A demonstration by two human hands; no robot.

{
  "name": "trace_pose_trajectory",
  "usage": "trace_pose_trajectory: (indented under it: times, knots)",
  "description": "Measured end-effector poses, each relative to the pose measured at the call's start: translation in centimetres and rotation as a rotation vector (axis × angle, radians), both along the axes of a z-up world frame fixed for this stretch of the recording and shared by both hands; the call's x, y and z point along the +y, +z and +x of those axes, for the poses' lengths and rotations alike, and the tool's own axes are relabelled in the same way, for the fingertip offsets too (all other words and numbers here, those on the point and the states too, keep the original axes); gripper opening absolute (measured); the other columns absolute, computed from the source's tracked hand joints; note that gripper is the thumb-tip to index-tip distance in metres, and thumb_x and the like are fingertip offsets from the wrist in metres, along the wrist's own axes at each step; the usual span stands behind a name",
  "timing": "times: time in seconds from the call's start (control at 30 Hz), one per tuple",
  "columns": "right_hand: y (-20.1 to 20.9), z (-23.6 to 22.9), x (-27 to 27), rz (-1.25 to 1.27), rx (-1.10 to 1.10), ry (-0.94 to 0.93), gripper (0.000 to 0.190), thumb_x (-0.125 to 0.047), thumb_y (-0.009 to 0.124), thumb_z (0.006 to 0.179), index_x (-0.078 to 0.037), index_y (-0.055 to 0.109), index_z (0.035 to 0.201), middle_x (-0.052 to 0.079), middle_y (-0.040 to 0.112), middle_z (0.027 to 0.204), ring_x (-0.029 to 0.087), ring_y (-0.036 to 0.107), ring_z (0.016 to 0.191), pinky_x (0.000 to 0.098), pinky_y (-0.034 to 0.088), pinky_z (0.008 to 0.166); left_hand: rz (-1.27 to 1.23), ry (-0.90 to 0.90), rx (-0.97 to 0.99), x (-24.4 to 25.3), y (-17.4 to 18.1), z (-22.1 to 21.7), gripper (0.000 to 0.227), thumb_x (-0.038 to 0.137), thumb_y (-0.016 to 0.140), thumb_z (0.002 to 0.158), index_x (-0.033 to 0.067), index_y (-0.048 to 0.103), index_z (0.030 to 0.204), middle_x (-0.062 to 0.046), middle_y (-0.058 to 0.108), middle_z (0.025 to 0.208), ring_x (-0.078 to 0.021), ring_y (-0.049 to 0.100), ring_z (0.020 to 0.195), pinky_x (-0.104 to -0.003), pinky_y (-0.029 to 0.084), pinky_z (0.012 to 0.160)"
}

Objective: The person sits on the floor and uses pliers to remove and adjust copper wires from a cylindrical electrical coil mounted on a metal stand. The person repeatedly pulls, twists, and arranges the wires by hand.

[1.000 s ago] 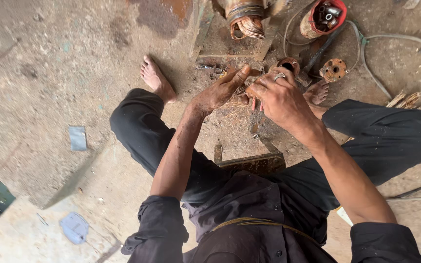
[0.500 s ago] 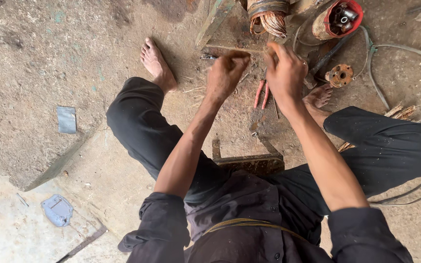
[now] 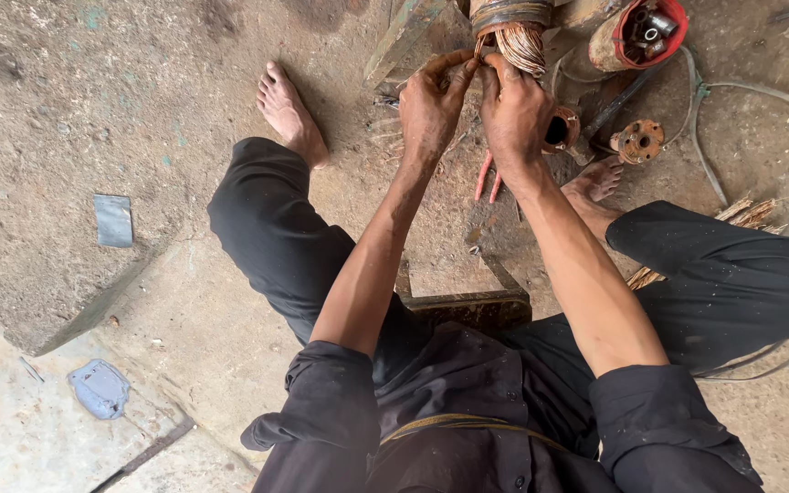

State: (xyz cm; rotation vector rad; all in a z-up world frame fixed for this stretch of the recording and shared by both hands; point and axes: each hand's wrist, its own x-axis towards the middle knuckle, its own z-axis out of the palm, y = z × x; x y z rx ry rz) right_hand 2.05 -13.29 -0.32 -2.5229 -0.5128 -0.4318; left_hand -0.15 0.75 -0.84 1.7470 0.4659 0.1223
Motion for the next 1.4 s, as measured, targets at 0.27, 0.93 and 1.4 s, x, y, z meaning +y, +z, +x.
trace_pose_trajectory:
  times: [0.27,0.93,1.4]
  knots:
    - [0.1,0.0,-0.8,-0.003,0.014,0.056,0.022,0.004,0.07,0.103,-0.003,0.07,0.124,0.007,0.071,0.074,0.011,0.063,0.056,0.0241,0.047,0.044,0.171,-0.004,0.0,-0.4,1.0,0.3,0.027,0.034,0.068,0.097,0.0159,0.078,0.115,-0.002,0.078,0.063,-0.0053,0.055,0.039,-0.029,0.04,0.037]
    - [-1.8,0.3,-1.6,-0.133,0.011,0.06,0.033,0.002,0.071,0.101,-0.006,0.069,0.132,0.006,0.071,0.073,0.011,0.065,0.058,0.0251,0.053,0.047,0.245,-0.04,-0.143,-0.9,2.1,0.2,0.026,0.026,0.062,0.103,0.0102,0.073,0.12,-0.011,0.081,0.083,-0.0166,0.077,0.063,-0.035,0.059,0.057]
    - [-2.9,0.3,-3.1,-0.033,0.092,0.12,0.018,-0.007,0.064,0.113,-0.006,0.065,0.13,0.004,0.064,0.066,0.01,0.062,0.052,0.0228,0.051,0.042,0.165,-0.104,-0.117,-0.8,1.0,0.7,0.027,0.03,0.064,0.102,0.0108,0.072,0.119,-0.002,0.076,0.067,-0.0075,0.062,0.046,-0.029,0.047,0.043]
